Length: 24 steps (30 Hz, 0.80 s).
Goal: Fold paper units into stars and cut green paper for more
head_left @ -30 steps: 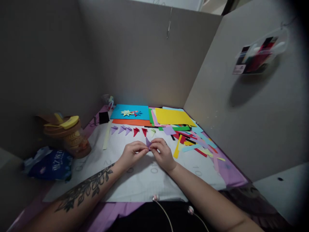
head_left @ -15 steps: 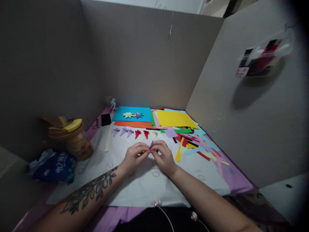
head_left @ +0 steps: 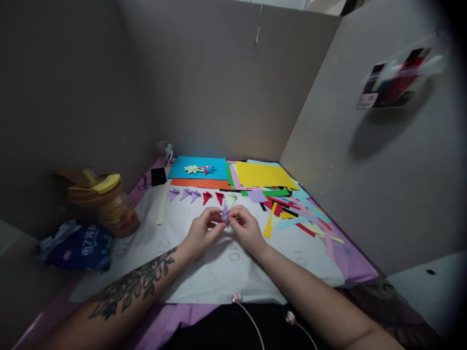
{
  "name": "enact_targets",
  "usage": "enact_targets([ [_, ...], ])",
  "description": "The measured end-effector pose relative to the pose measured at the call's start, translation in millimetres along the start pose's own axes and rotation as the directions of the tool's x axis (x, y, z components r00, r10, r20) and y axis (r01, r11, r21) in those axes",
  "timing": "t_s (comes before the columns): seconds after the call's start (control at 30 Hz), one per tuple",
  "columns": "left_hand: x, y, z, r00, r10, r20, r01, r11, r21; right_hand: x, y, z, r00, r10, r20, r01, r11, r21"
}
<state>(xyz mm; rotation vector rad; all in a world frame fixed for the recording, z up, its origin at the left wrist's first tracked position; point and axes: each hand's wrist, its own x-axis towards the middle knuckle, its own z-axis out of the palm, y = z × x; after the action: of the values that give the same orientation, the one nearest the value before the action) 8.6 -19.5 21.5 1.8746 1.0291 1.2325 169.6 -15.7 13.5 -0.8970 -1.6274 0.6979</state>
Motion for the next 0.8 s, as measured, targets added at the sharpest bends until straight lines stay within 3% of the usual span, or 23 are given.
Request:
enact_targets([
  [0.2,-3.4,1.0,2.7,0.999,0.02,-0.045,-0.018,0.999,0.033,-1.6,3.2,-0.3,1.0,0.012,-0.001,-0.012,1.0,0.016],
  [0.57,-1.8,3.7,-1.3,0.993,0.105,-0.054,-0.099,0.988,0.117,-4.8,-2.8,-0.7,0.996,-0.086,0.006,0.086,0.993,-0.08],
  [0.8,-2.4,-2.6,0.1,0.988,0.043,-0.147,-0.031,0.996,0.087,-6.0,0.1,1.1,0.998,-0.054,0.015,0.055,0.997,-0.058],
])
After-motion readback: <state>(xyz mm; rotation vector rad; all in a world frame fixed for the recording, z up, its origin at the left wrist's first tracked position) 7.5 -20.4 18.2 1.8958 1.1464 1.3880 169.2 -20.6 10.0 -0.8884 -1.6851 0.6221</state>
